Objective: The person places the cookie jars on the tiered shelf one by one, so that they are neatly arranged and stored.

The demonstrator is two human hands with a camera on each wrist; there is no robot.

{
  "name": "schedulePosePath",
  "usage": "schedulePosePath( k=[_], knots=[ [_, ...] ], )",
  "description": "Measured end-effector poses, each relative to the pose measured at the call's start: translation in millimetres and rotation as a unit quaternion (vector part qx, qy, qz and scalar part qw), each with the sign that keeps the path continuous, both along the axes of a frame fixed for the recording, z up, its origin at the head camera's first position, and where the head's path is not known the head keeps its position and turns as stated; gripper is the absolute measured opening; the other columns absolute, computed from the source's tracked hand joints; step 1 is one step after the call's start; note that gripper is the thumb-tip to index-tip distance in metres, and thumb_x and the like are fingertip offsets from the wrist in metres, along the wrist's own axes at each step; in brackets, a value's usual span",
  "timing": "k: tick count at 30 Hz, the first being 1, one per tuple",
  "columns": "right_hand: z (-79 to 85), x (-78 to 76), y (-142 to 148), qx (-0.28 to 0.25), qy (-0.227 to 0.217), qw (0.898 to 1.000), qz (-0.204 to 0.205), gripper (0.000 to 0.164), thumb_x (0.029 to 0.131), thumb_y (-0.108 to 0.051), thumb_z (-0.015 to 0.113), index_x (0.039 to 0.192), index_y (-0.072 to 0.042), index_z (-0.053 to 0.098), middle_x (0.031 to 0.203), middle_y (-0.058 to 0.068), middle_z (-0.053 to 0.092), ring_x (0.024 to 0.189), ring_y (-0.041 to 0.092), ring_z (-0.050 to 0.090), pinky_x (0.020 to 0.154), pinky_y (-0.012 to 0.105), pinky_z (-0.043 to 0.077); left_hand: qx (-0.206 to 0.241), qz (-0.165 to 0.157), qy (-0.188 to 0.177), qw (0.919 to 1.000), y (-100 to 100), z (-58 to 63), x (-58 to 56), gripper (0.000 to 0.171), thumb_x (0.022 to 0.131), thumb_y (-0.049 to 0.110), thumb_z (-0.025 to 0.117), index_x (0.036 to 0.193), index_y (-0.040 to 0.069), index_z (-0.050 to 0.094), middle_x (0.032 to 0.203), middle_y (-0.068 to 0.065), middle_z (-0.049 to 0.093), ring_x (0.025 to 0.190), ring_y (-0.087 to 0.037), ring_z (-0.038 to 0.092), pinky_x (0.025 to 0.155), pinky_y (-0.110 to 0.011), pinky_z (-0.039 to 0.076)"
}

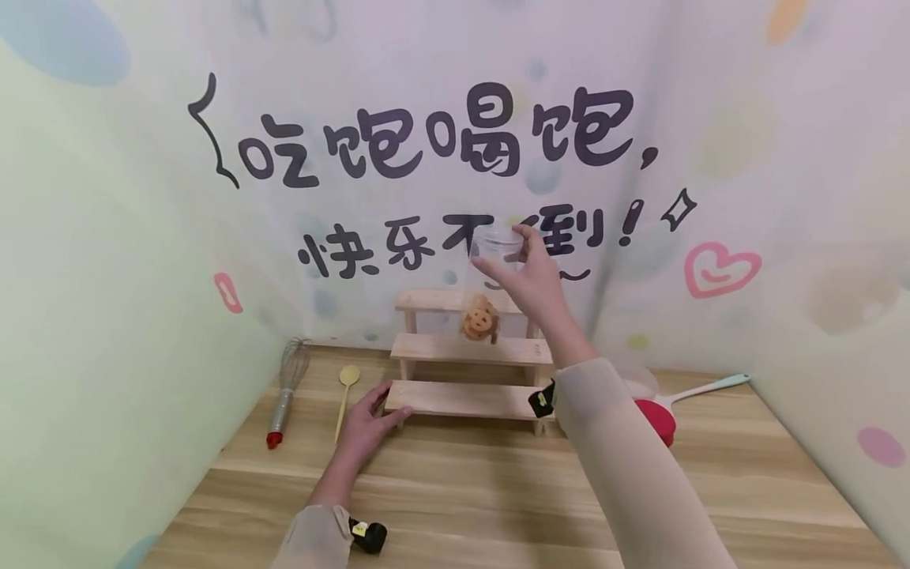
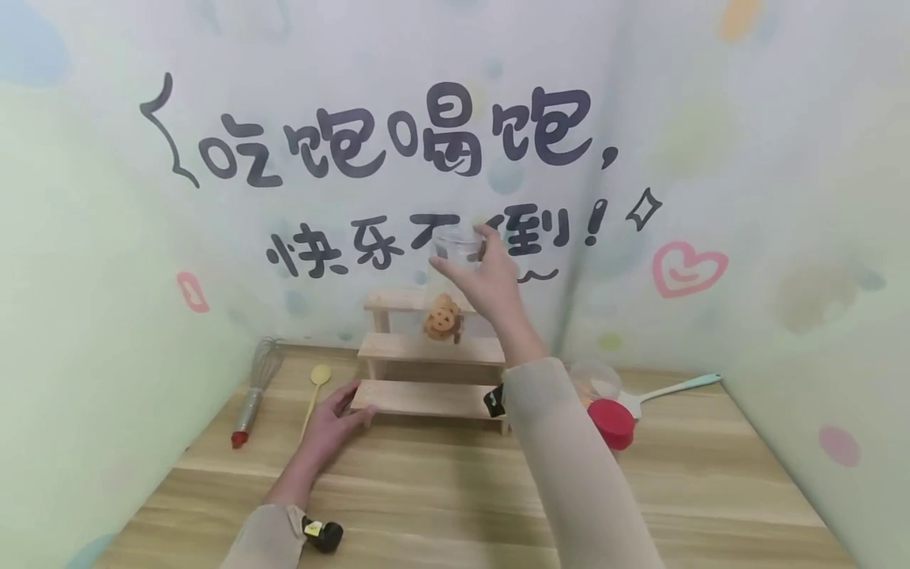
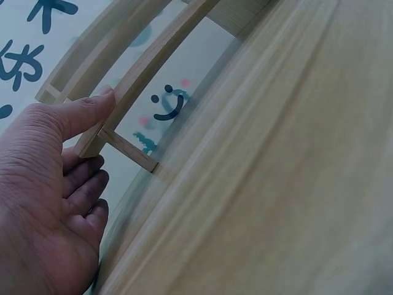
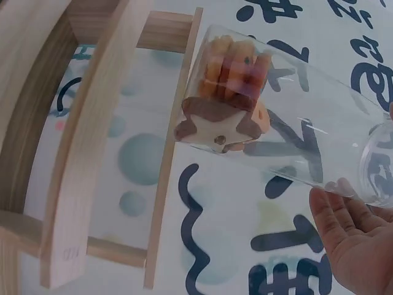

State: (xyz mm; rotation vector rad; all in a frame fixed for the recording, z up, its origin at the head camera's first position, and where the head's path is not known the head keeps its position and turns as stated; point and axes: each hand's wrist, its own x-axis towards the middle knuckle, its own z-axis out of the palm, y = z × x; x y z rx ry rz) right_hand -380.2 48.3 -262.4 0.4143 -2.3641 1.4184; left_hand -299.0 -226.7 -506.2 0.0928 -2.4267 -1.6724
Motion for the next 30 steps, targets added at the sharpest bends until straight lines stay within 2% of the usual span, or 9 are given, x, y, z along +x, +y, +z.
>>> schedulePosePath(
  k=[5, 8, 12, 16, 20, 26, 30],
  knots=[
    [7.0, -17.7, -32.2, -0.017, -0.011, 0.999, 0.027, 0.098, 0.068, -0.064, 0.078, 0.147, -0.032, 0.029, 0.140, 0.006, 0.050, 0.123, 0.023, 0.052, 0.081, 0.035, 0.060, -0.008, 0.019, -0.003, 0.9998, -9.2, -1.5, 2.7, 0.087, 0.073, 0.051, 0.080, 0.145, 0.018, 0.045, 0.152, -0.008, 0.043, 0.142, -0.024, 0.039, 0.118, -0.043, 0.033],
    [7.0, -27.8, -50.5, -0.009, -0.004, 1.000, 0.030, 0.097, 0.070, -0.063, 0.076, 0.148, -0.031, 0.028, 0.143, 0.009, 0.049, 0.127, 0.027, 0.052, 0.087, 0.040, 0.058, -0.006, 0.023, -0.007, 0.9997, -16.7, -1.4, 5.3, 0.086, 0.073, 0.051, 0.080, 0.145, 0.019, 0.045, 0.152, -0.007, 0.043, 0.142, -0.024, 0.039, 0.119, -0.043, 0.033],
    [6.2, -41.8, -63.5, 0.000, 0.013, 1.000, 0.021, 0.098, 0.072, -0.064, 0.074, 0.149, -0.030, 0.025, 0.146, 0.009, 0.048, 0.131, 0.025, 0.050, 0.105, 0.043, 0.048, 0.007, 0.013, -0.004, 0.9999, -15.6, 0.0, 6.1, 0.085, 0.074, 0.047, 0.081, 0.145, 0.018, 0.045, 0.152, -0.009, 0.043, 0.143, -0.025, 0.038, 0.119, -0.043, 0.032],
    [4.4, -54.4, -69.6, -0.008, 0.023, 0.999, 0.023, 0.095, 0.074, -0.060, 0.074, 0.149, -0.030, 0.024, 0.145, 0.008, 0.048, 0.132, 0.025, 0.050, 0.108, 0.041, 0.046, 0.020, 0.011, 0.007, 0.9997, -7.6, -0.7, 3.2, 0.082, 0.074, 0.043, 0.082, 0.144, 0.017, 0.046, 0.151, -0.009, 0.044, 0.142, -0.025, 0.039, 0.119, -0.044, 0.032],
    [-2.7, -61.2, -75.5, -0.007, 0.019, 1.000, 0.012, 0.093, 0.077, -0.059, 0.073, 0.150, -0.031, 0.022, 0.150, 0.007, 0.044, 0.137, 0.024, 0.045, 0.113, 0.041, 0.042, 0.022, 0.010, 0.007, 0.9997, -1.1, -2.2, 1.5, 0.082, 0.074, 0.043, 0.082, 0.144, 0.019, 0.047, 0.151, -0.007, 0.045, 0.142, -0.024, 0.039, 0.119, -0.043, 0.033],
    [-14.5, -67.2, -87.9, -0.009, 0.000, 1.000, 0.023, 0.095, 0.079, -0.058, 0.071, 0.152, -0.038, 0.014, 0.156, 0.006, 0.037, 0.139, 0.024, 0.044, 0.114, 0.044, 0.040, 0.022, 0.017, 0.008, 0.9996, 1.2, -1.1, 3.3, 0.080, 0.074, 0.039, 0.083, 0.143, 0.017, 0.048, 0.149, -0.008, 0.046, 0.141, -0.024, 0.040, 0.118, -0.044, 0.035],
    [-19.8, -68.6, -91.9, -0.022, -0.012, 0.999, 0.028, 0.097, 0.080, -0.055, 0.071, 0.154, -0.033, 0.012, 0.156, 0.006, 0.037, 0.140, 0.024, 0.041, 0.116, 0.047, 0.037, 0.024, 0.011, 0.018, 0.9995, 2.4, -3.0, 3.9, 0.082, 0.074, 0.040, 0.082, 0.143, 0.014, 0.048, 0.149, -0.010, 0.046, 0.140, -0.026, 0.041, 0.116, -0.046, 0.036]
  ],
)
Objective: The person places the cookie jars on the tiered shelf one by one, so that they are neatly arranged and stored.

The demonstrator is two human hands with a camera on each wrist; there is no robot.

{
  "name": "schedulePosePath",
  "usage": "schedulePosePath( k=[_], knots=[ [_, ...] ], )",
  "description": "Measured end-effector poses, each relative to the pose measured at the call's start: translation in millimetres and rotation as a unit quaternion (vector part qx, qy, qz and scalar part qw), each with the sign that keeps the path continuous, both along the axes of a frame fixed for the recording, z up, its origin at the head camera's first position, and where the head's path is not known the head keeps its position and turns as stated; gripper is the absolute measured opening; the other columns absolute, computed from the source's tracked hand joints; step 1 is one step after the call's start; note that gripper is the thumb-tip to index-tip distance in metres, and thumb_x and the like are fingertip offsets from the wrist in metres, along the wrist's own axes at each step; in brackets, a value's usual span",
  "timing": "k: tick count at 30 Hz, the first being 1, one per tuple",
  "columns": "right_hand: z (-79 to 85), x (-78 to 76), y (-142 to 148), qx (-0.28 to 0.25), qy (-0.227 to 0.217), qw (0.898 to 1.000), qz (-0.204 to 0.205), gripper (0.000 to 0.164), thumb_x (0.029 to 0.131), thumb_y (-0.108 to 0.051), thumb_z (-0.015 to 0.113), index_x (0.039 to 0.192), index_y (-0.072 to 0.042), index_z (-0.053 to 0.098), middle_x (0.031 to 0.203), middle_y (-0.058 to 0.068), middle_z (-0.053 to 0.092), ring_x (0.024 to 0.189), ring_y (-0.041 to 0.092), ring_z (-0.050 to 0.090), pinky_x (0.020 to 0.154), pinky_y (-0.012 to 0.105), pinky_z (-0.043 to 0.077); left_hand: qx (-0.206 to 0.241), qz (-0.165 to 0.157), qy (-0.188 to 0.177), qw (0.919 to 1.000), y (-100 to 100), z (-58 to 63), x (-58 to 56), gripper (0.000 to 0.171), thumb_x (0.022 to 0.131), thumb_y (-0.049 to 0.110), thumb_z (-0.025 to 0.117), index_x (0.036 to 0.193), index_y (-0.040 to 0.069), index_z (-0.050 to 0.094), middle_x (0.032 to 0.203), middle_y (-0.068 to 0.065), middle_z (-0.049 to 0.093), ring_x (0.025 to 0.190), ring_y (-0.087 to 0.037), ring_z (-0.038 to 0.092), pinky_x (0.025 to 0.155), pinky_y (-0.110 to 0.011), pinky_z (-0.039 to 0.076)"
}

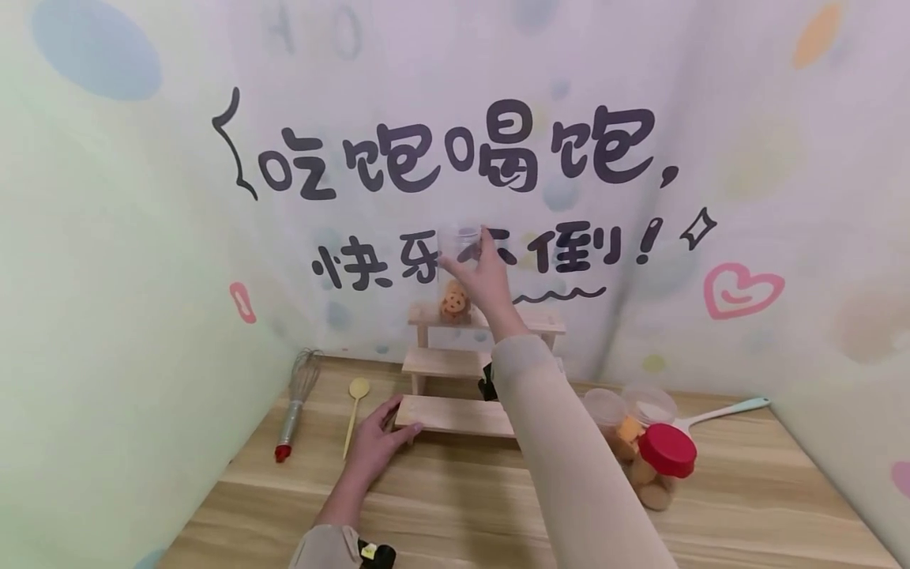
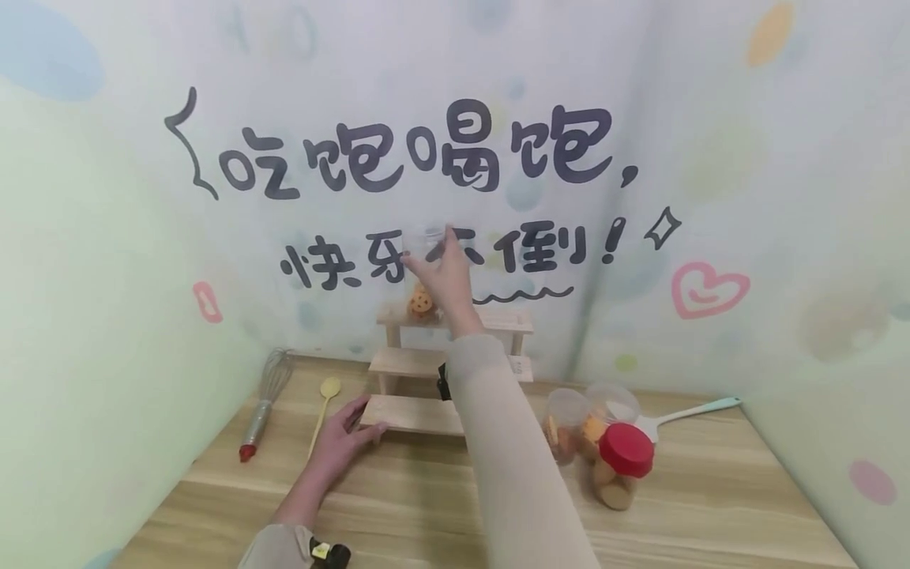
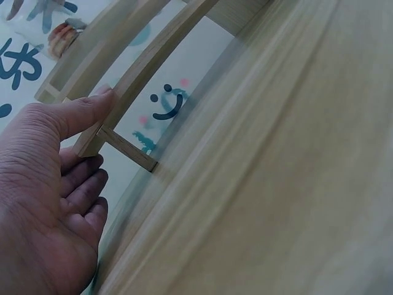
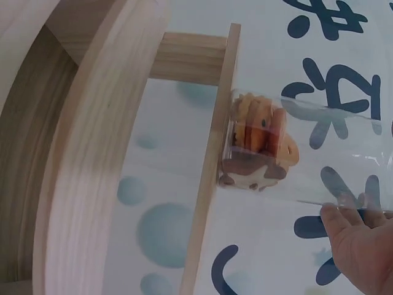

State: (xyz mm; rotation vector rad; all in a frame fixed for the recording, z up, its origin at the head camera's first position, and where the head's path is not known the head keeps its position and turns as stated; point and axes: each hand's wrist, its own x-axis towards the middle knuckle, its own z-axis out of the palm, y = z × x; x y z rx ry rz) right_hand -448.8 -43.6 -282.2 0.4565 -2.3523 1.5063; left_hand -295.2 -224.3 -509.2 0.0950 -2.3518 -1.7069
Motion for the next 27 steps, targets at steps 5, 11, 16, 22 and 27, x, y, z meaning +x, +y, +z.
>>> schedulePosePath(
  k=[5, 11, 16, 22, 27],
  knots=[
    [-10.1, 3.2, 0.0, 0.024, -0.037, 0.999, -0.006, 0.092, 0.083, -0.052, 0.069, 0.154, -0.021, 0.020, 0.156, 0.009, 0.036, 0.142, 0.029, 0.037, 0.116, 0.050, 0.036, 0.012, -0.004, -0.002, 0.9999, 0.2, -2.4, -0.4, 0.082, 0.073, 0.041, 0.083, 0.143, 0.015, 0.048, 0.149, -0.009, 0.046, 0.141, -0.025, 0.041, 0.116, -0.045, 0.036],
    [-35.2, 8.5, 5.7, 0.073, -0.056, 0.996, -0.004, 0.091, 0.087, -0.043, 0.069, 0.155, -0.012, 0.017, 0.156, 0.012, 0.034, 0.141, 0.032, 0.039, 0.116, 0.048, 0.037, 0.007, 0.001, 0.001, 1.0000, -0.1, 0.2, -1.2, 0.081, 0.072, 0.042, 0.083, 0.142, 0.017, 0.049, 0.150, -0.009, 0.046, 0.141, -0.026, 0.040, 0.116, -0.045, 0.036],
    [-53.3, 22.4, 10.6, 0.061, -0.030, 0.998, -0.007, 0.090, 0.087, -0.045, 0.067, 0.155, -0.012, 0.018, 0.158, 0.012, 0.032, 0.144, 0.031, 0.034, 0.118, 0.047, 0.033, -0.002, 0.001, -0.007, 1.0000, -1.6, 0.7, 0.5, 0.082, 0.074, 0.042, 0.082, 0.143, 0.016, 0.048, 0.149, -0.010, 0.046, 0.140, -0.026, 0.041, 0.115, -0.046, 0.038],
    [-66.1, 49.5, 21.7, 0.029, 0.018, 0.999, -0.006, 0.084, 0.085, -0.072, 0.051, 0.151, -0.022, 0.032, 0.156, 0.003, 0.036, 0.146, 0.025, 0.032, 0.121, 0.047, 0.028, -0.015, 0.008, -0.014, 0.9998, -5.8, 0.1, 0.0, 0.081, 0.075, 0.042, 0.081, 0.143, 0.016, 0.047, 0.150, -0.009, 0.045, 0.141, -0.025, 0.040, 0.116, -0.044, 0.036],
    [-78.6, 68.5, 37.7, 0.049, 0.060, 0.997, 0.007, 0.080, 0.089, -0.069, 0.047, 0.149, -0.018, 0.037, 0.154, 0.007, 0.039, 0.145, 0.028, 0.033, 0.121, 0.049, 0.028, -0.014, -0.004, -0.008, 0.9999, -0.4, 0.3, -1.0, 0.082, 0.075, 0.043, 0.081, 0.144, 0.014, 0.046, 0.151, -0.012, 0.043, 0.142, -0.027, 0.039, 0.117, -0.045, 0.036]
  ],
)
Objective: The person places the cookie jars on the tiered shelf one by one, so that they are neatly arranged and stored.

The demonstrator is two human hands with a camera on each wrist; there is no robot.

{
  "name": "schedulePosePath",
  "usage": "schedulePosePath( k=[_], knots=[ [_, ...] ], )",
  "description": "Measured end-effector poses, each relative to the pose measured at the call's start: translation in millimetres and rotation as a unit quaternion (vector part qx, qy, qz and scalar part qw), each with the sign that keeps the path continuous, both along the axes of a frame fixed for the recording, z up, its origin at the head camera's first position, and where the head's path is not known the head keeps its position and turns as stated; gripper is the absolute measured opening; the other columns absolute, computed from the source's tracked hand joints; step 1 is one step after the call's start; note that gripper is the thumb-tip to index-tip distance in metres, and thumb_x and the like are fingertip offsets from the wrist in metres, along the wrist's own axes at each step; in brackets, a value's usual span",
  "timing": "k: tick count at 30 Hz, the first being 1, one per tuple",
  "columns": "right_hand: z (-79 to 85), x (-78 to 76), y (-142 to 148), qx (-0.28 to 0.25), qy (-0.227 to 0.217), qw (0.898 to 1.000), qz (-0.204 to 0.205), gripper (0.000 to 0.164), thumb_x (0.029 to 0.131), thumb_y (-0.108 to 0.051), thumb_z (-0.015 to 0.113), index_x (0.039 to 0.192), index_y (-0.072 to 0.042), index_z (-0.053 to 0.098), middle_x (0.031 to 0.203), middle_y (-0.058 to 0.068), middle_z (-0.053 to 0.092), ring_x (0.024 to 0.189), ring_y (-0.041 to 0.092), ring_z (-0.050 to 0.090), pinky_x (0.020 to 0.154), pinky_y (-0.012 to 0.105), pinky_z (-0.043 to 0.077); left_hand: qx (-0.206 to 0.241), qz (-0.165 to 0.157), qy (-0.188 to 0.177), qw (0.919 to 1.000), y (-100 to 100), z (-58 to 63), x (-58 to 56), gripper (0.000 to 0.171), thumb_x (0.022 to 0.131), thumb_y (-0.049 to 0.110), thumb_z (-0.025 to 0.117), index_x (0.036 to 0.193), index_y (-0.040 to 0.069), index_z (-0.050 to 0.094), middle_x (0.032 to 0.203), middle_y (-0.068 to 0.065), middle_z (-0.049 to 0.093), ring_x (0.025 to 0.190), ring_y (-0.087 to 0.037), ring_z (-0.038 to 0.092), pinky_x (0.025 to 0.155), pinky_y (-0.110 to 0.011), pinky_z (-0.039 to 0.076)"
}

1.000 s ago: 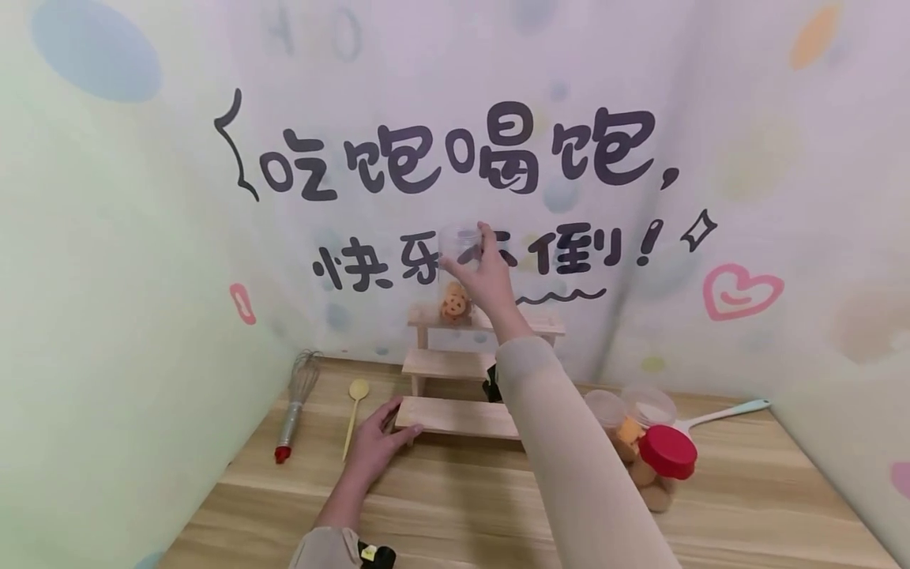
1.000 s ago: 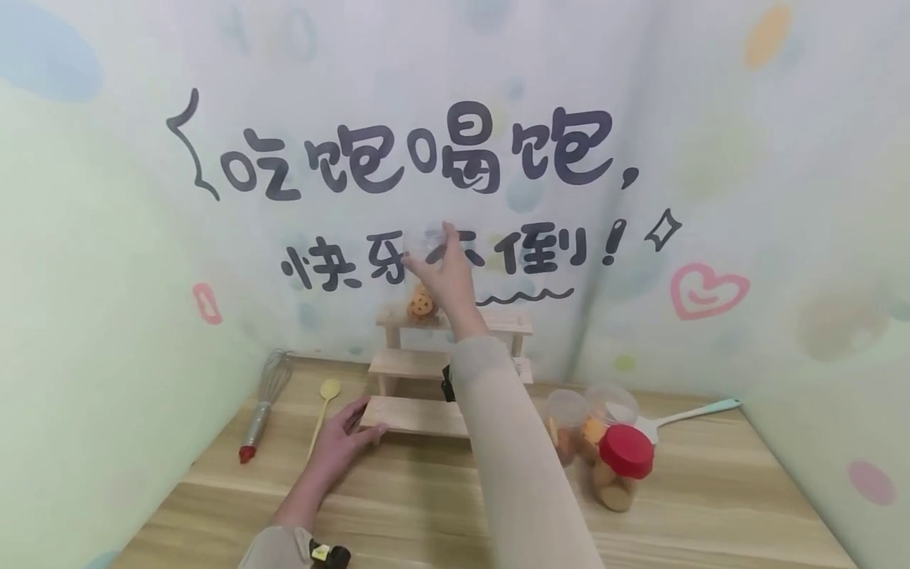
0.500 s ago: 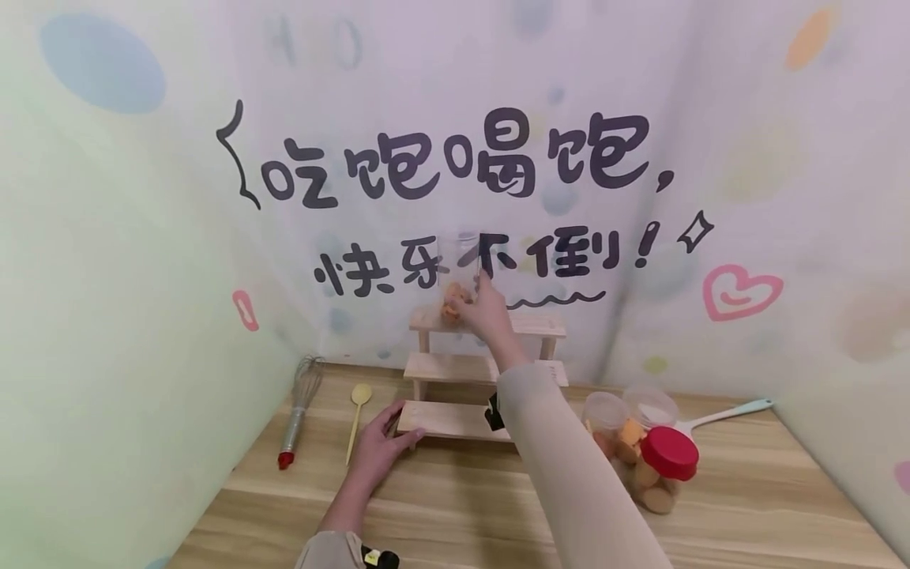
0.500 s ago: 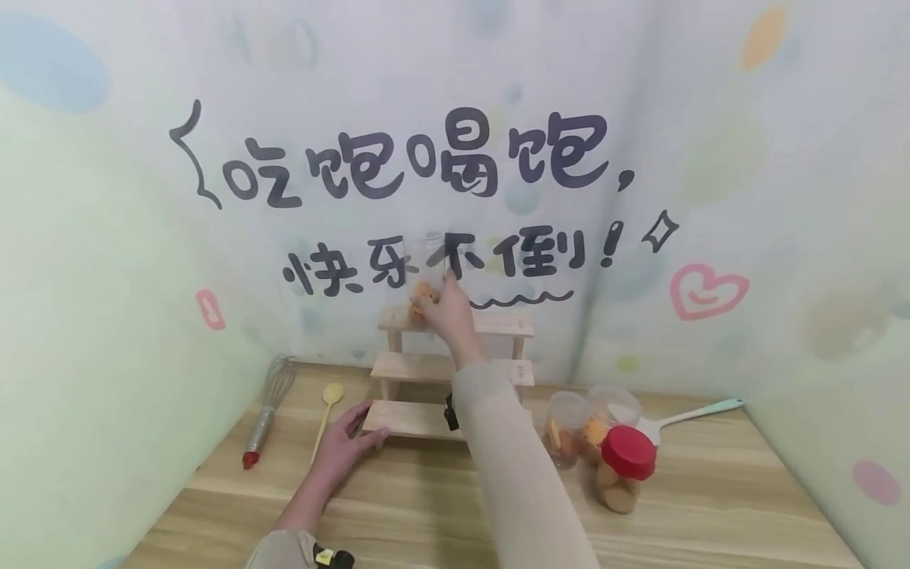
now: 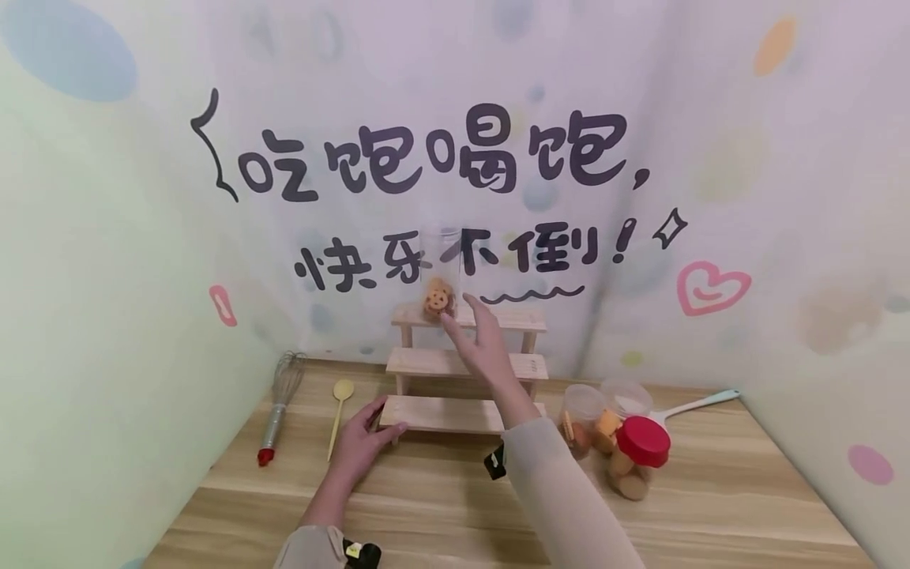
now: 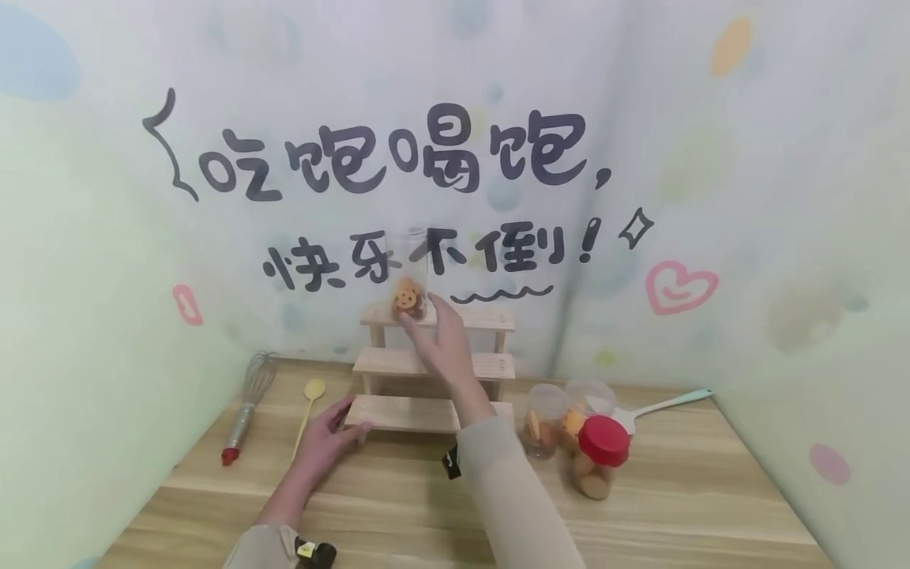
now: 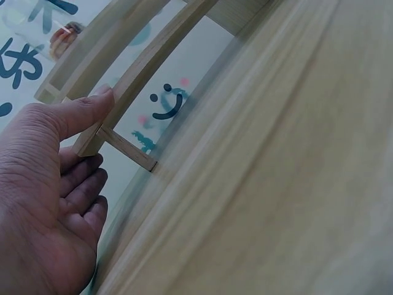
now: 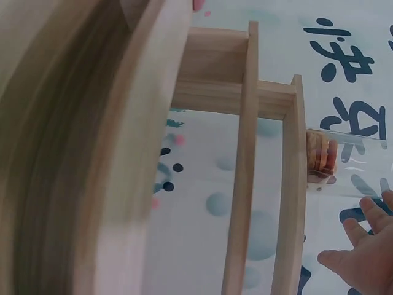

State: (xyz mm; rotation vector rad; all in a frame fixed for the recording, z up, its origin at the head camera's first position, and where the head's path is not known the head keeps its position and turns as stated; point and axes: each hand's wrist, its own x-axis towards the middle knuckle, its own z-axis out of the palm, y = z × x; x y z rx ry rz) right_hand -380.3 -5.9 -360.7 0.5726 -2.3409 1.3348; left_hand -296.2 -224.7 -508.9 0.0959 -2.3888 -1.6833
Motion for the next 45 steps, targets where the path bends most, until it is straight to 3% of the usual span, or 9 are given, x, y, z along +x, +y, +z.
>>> schedulePosePath(
  k=[3, 8, 16, 23, 27, 29, 36, 41, 45],
  knots=[
    [-9.2, 7.1, 11.5, 0.007, 0.011, 1.000, -0.002, 0.075, 0.091, -0.064, 0.049, 0.148, -0.016, 0.038, 0.153, 0.008, 0.039, 0.145, 0.028, 0.033, 0.121, 0.049, 0.028, -0.002, -0.004, -0.002, 1.0000, 5.8, -2.3, -1.2, 0.084, 0.075, 0.044, 0.081, 0.144, 0.014, 0.046, 0.151, -0.012, 0.043, 0.142, -0.027, 0.039, 0.116, -0.045, 0.036],
    [-20.7, 21.4, 26.6, -0.005, -0.001, 1.000, -0.002, 0.071, 0.091, -0.063, 0.051, 0.148, -0.024, 0.037, 0.154, 0.002, 0.039, 0.144, 0.024, 0.034, 0.120, 0.049, 0.029, 0.001, -0.015, -0.012, 0.9998, 7.8, -7.1, -2.4, 0.086, 0.073, 0.047, 0.081, 0.145, 0.014, 0.045, 0.152, -0.011, 0.043, 0.142, -0.026, 0.038, 0.116, -0.043, 0.037],
    [-22.4, 55.2, 52.3, 0.006, 0.011, 1.000, 0.002, 0.064, 0.090, -0.063, 0.052, 0.146, -0.033, 0.038, 0.150, -0.009, 0.043, 0.142, 0.016, 0.037, 0.118, 0.048, 0.033, -0.023, -0.020, -0.016, 0.9994, -1.6, -1.3, -3.3, 0.090, 0.074, 0.053, 0.078, 0.147, 0.014, 0.042, 0.153, -0.012, 0.041, 0.143, -0.026, 0.037, 0.117, -0.042, 0.036],
    [-20.1, 87.7, 110.2, 0.025, 0.025, 0.999, 0.005, 0.058, 0.093, -0.051, 0.057, 0.146, -0.038, 0.035, 0.151, -0.006, 0.042, 0.143, 0.019, 0.036, 0.116, 0.056, 0.032, -0.025, -0.021, -0.021, 0.9993, -3.3, 2.0, -6.7, 0.093, 0.073, 0.058, 0.076, 0.148, 0.016, 0.040, 0.155, -0.011, 0.036, 0.144, -0.027, 0.034, 0.118, -0.043, 0.034],
    [-21.9, 101.1, 148.4, 0.041, 0.049, 0.998, -0.006, 0.060, 0.093, -0.040, 0.061, 0.147, -0.034, 0.035, 0.151, -0.005, 0.043, 0.141, 0.020, 0.038, 0.113, 0.057, 0.035, -0.023, -0.025, -0.020, 0.9992, -3.1, 2.4, -7.7, 0.093, 0.074, 0.056, 0.077, 0.148, 0.015, 0.039, 0.156, -0.012, 0.035, 0.145, -0.028, 0.033, 0.118, -0.043, 0.033],
    [-25.2, 105.7, 166.4, 0.054, 0.075, 0.995, -0.022, 0.061, 0.092, -0.034, 0.064, 0.147, -0.030, 0.038, 0.149, -0.004, 0.046, 0.140, 0.019, 0.040, 0.113, 0.051, 0.038, -0.020, -0.029, -0.022, 0.9991, -2.7, 0.8, -6.5, 0.093, 0.075, 0.054, 0.077, 0.149, 0.014, 0.039, 0.156, -0.013, 0.035, 0.145, -0.028, 0.033, 0.119, -0.044, 0.033],
    [-41.7, 113.0, 224.2, 0.040, 0.185, 0.980, -0.055, 0.052, 0.087, -0.007, 0.068, 0.136, -0.010, 0.054, 0.136, 0.008, 0.058, 0.132, 0.021, 0.050, 0.113, 0.012, 0.033, -0.023, -0.029, -0.034, 0.9987, -3.1, -3.2, -0.1, 0.091, 0.076, 0.052, 0.077, 0.149, 0.013, 0.038, 0.156, -0.014, 0.034, 0.146, -0.029, 0.031, 0.119, -0.044, 0.031],
    [-63.3, 116.3, 258.1, 0.016, 0.155, 0.985, -0.077, 0.046, 0.088, -0.004, 0.066, 0.133, -0.008, 0.055, 0.130, 0.009, 0.061, 0.128, 0.012, 0.052, 0.108, 0.006, 0.035, -0.032, -0.021, -0.030, 0.9988, -2.7, -3.0, -0.8, 0.092, 0.075, 0.056, 0.076, 0.149, 0.015, 0.039, 0.156, -0.013, 0.034, 0.145, -0.029, 0.032, 0.119, -0.044, 0.032],
    [-83.9, 116.2, 275.6, -0.057, 0.091, 0.994, -0.031, 0.042, 0.093, 0.002, 0.057, 0.135, 0.002, 0.048, 0.131, 0.014, 0.057, 0.125, 0.010, 0.053, 0.103, 0.007, 0.042, -0.029, -0.022, -0.019, 0.9991, -1.8, -1.7, -3.2, 0.092, 0.075, 0.055, 0.076, 0.149, 0.014, 0.039, 0.156, -0.013, 0.034, 0.145, -0.030, 0.032, 0.119, -0.043, 0.032]
  ],
)
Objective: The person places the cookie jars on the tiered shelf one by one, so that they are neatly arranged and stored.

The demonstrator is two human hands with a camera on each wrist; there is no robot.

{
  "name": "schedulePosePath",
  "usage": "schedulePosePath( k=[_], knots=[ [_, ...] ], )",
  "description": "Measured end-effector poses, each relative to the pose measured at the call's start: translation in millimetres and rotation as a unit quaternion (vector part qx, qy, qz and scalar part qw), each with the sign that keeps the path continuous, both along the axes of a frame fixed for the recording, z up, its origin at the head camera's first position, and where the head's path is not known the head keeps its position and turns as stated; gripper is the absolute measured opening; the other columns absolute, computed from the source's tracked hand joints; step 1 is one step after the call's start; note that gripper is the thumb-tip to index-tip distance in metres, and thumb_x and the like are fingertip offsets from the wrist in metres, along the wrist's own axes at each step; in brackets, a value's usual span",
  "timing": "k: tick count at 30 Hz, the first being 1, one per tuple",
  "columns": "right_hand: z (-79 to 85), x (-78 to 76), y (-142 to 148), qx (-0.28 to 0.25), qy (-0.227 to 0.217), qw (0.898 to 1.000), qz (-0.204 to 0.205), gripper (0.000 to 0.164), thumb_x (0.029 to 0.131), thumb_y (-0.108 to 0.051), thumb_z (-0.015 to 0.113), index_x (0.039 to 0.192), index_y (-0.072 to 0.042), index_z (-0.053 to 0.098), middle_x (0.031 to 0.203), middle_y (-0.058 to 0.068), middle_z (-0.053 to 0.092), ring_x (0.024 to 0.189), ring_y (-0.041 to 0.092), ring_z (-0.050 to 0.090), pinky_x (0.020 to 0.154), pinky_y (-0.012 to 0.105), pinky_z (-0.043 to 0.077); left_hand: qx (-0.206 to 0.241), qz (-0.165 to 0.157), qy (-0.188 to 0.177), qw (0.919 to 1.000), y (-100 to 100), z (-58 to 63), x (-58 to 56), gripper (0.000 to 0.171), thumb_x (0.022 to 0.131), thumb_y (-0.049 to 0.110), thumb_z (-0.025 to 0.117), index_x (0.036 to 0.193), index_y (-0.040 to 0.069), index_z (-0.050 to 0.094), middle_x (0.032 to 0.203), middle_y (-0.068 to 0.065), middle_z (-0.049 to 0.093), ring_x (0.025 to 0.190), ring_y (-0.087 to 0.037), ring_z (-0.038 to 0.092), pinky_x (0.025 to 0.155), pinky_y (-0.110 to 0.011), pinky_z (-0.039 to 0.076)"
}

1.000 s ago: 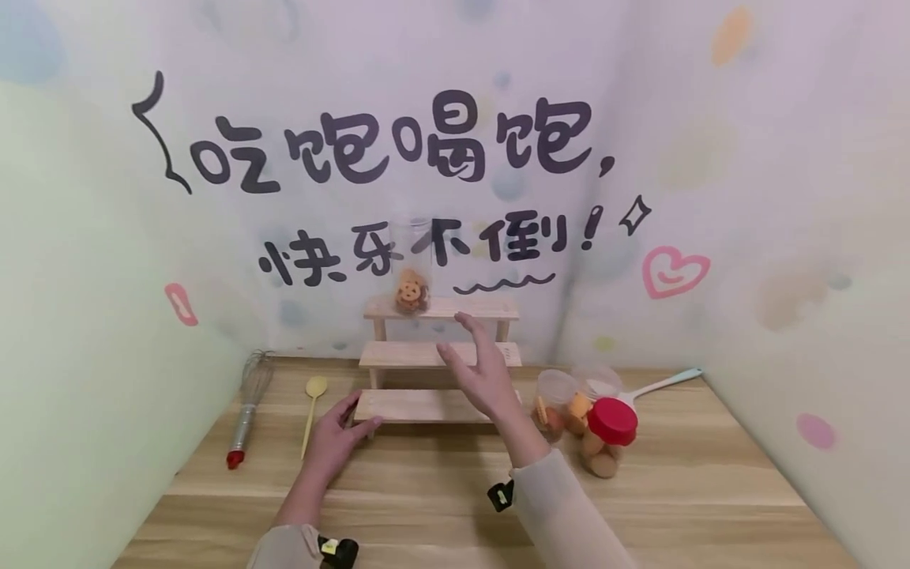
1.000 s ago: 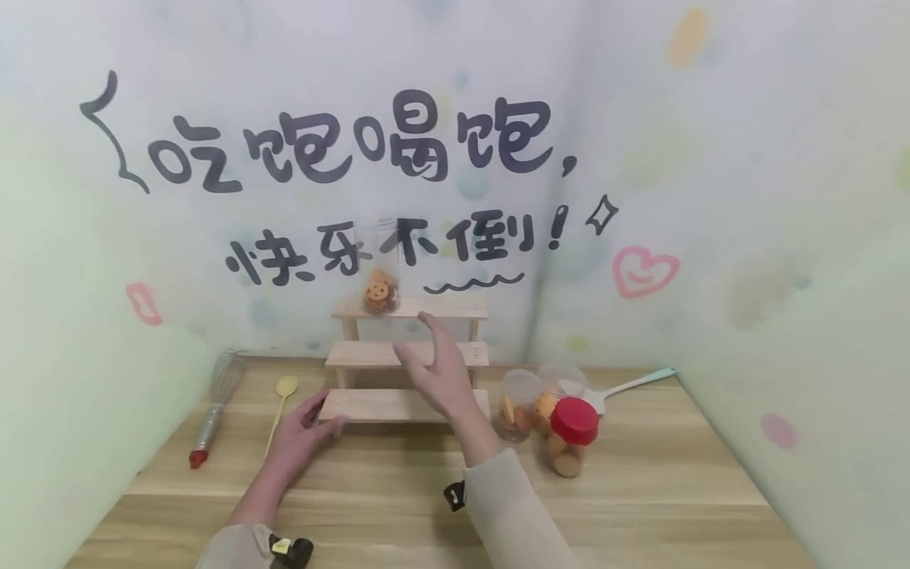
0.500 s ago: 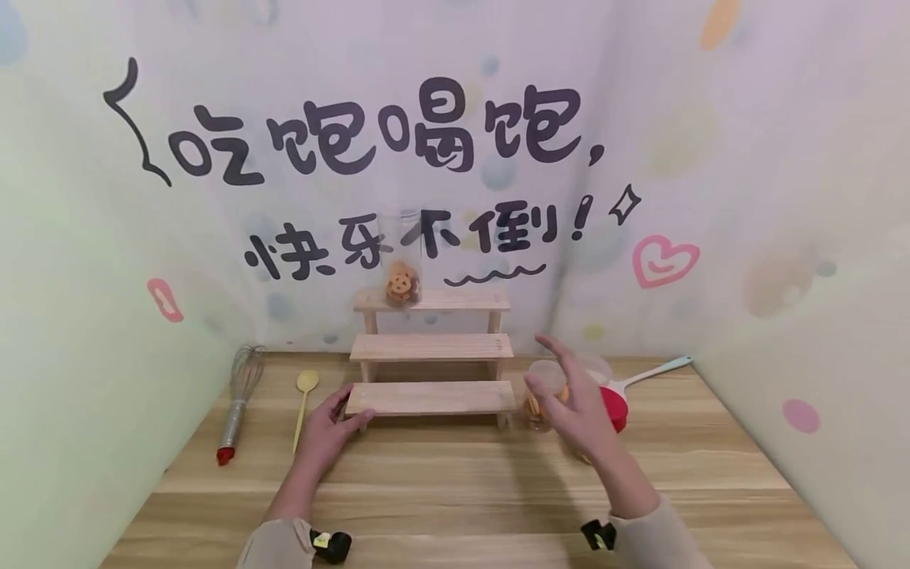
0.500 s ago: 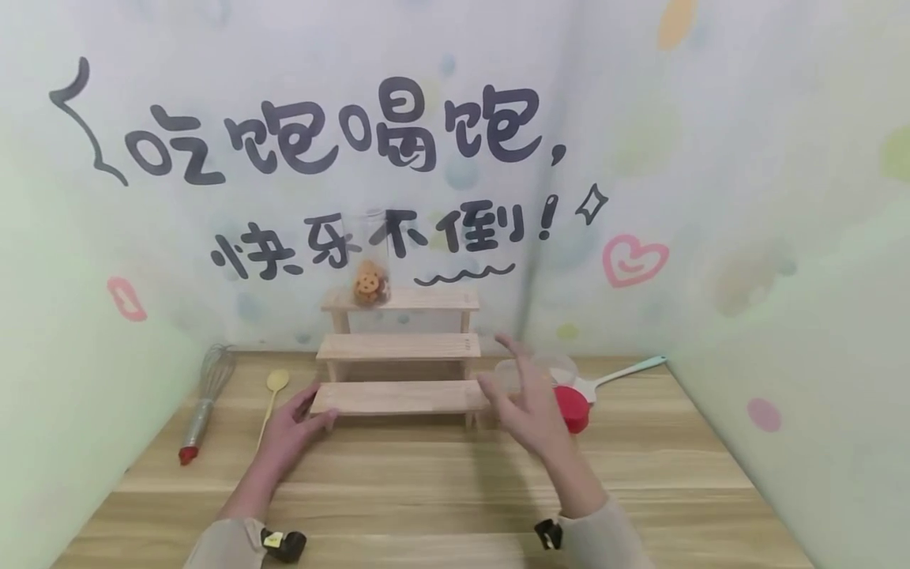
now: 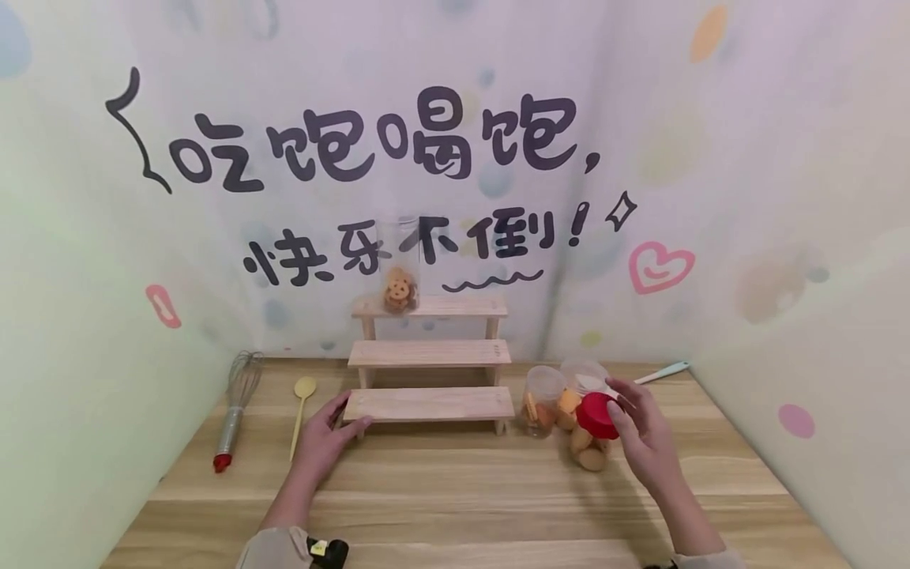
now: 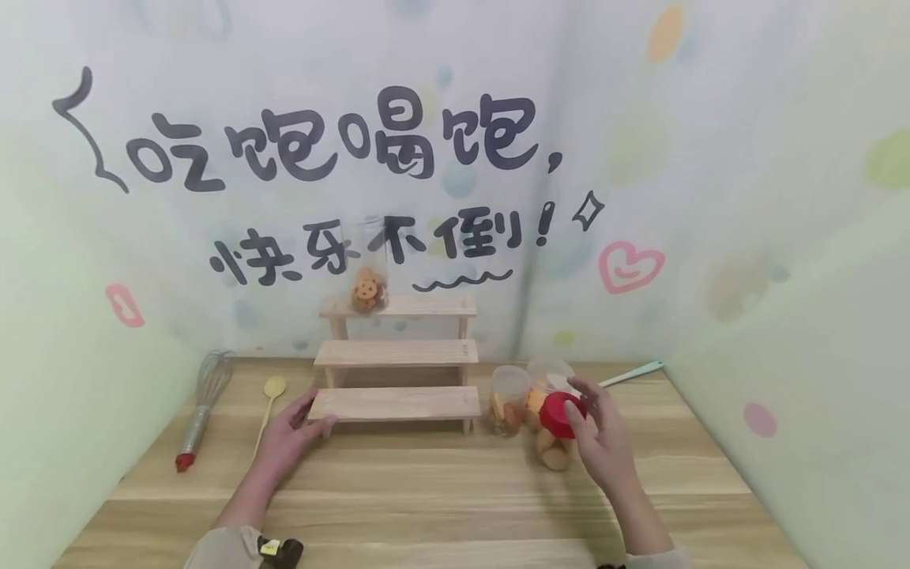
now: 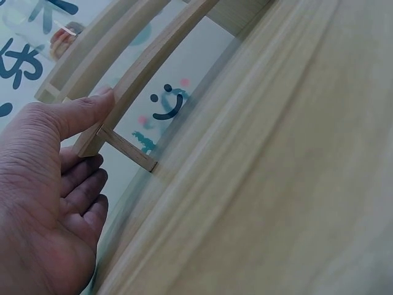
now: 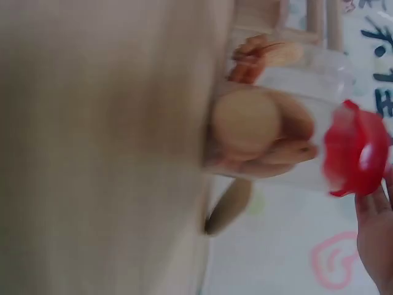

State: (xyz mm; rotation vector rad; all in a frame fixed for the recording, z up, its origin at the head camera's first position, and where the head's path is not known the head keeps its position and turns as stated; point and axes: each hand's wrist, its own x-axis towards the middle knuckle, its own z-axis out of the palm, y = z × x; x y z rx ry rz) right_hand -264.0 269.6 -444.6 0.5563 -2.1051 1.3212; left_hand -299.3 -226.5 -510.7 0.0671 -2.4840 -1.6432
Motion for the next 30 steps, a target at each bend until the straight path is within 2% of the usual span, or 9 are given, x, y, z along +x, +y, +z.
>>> schedulePosePath(
  k=[4, 6, 8, 12, 15, 18, 21, 27, 30],
  knots=[
    [-19.3, -0.2, 12.8, -0.077, -0.051, 0.994, 0.057, 0.041, 0.096, 0.003, 0.052, 0.136, 0.007, 0.043, 0.135, 0.025, 0.051, 0.124, 0.014, 0.054, 0.097, 0.009, 0.048, 0.003, -0.001, -0.006, 1.0000, 1.5, -1.0, 2.1, 0.093, 0.075, 0.055, 0.076, 0.148, 0.013, 0.039, 0.156, -0.014, 0.034, 0.146, -0.029, 0.031, 0.120, -0.043, 0.031],
    [-27.4, -0.4, 17.5, -0.090, -0.069, 0.992, 0.062, 0.043, 0.096, 0.002, 0.053, 0.138, 0.007, 0.041, 0.136, 0.028, 0.048, 0.124, 0.013, 0.054, 0.096, 0.010, 0.049, 0.001, -0.002, -0.011, 0.9999, 1.4, -1.8, 3.3, 0.093, 0.074, 0.056, 0.076, 0.149, 0.013, 0.038, 0.157, -0.013, 0.033, 0.146, -0.029, 0.031, 0.120, -0.043, 0.030],
    [-35.0, -0.4, 21.5, -0.085, -0.084, 0.991, 0.052, 0.047, 0.095, 0.001, 0.056, 0.139, 0.004, 0.040, 0.136, 0.026, 0.049, 0.122, 0.008, 0.054, 0.096, 0.009, 0.048, 0.003, -0.003, -0.013, 0.9999, 1.0, -2.1, 3.5, 0.093, 0.074, 0.056, 0.076, 0.149, 0.014, 0.038, 0.157, -0.013, 0.033, 0.146, -0.029, 0.031, 0.120, -0.044, 0.031],
    [-48.2, -1.8, 28.0, -0.067, -0.124, 0.990, 0.028, 0.055, 0.093, -0.003, 0.061, 0.143, -0.004, 0.037, 0.134, 0.004, 0.053, 0.119, -0.003, 0.053, 0.094, 0.006, 0.047, 0.008, -0.007, -0.012, 0.9999, 0.6, -0.7, 1.5, 0.094, 0.074, 0.057, 0.075, 0.149, 0.015, 0.038, 0.157, -0.013, 0.032, 0.146, -0.030, 0.030, 0.120, -0.045, 0.030],
    [-55.8, -3.5, 32.0, -0.060, -0.152, 0.986, 0.025, 0.059, 0.092, -0.005, 0.064, 0.143, -0.005, 0.036, 0.129, -0.015, 0.054, 0.116, -0.006, 0.054, 0.092, 0.006, 0.048, 0.005, -0.005, -0.014, 0.9999, 1.1, 0.5, 0.6, 0.094, 0.074, 0.057, 0.076, 0.149, 0.016, 0.038, 0.157, -0.013, 0.032, 0.146, -0.029, 0.030, 0.120, -0.044, 0.030],
    [-59.4, -5.5, 33.1, -0.044, -0.169, 0.984, 0.024, 0.061, 0.091, -0.009, 0.066, 0.143, -0.005, 0.035, 0.126, -0.022, 0.053, 0.112, -0.008, 0.055, 0.092, 0.006, 0.048, 0.005, -0.002, -0.013, 0.9999, 0.8, 2.1, 2.3, 0.093, 0.074, 0.056, 0.076, 0.149, 0.015, 0.038, 0.157, -0.013, 0.033, 0.146, -0.030, 0.030, 0.120, -0.044, 0.031],
    [-61.0, -6.3, 35.2, -0.035, -0.180, 0.983, 0.008, 0.062, 0.090, -0.015, 0.068, 0.143, -0.007, 0.036, 0.128, -0.018, 0.054, 0.110, -0.009, 0.055, 0.091, 0.005, 0.048, 0.011, -0.005, -0.007, 0.9999, 2.6, 3.8, 3.0, 0.093, 0.075, 0.054, 0.077, 0.149, 0.014, 0.038, 0.157, -0.014, 0.033, 0.146, -0.031, 0.030, 0.120, -0.045, 0.030],
    [-63.7, -7.4, 37.7, -0.015, -0.192, 0.981, -0.007, 0.062, 0.090, -0.021, 0.069, 0.143, -0.010, 0.038, 0.137, 0.014, 0.054, 0.110, -0.010, 0.054, 0.091, 0.006, 0.047, 0.007, -0.005, -0.006, 0.9999, 4.2, 3.2, 2.1, 0.094, 0.074, 0.055, 0.076, 0.149, 0.013, 0.038, 0.157, -0.014, 0.032, 0.146, -0.031, 0.030, 0.120, -0.044, 0.030],
    [-64.3, -8.2, 36.1, -0.003, -0.199, 0.980, -0.007, 0.063, 0.090, -0.024, 0.069, 0.143, -0.012, 0.038, 0.138, 0.017, 0.053, 0.111, -0.012, 0.054, 0.092, 0.007, 0.048, 0.001, -0.002, -0.006, 1.0000, 2.2, 2.8, 1.9, 0.094, 0.074, 0.057, 0.075, 0.149, 0.014, 0.038, 0.157, -0.014, 0.032, 0.146, -0.031, 0.031, 0.119, -0.045, 0.031]
  ],
)
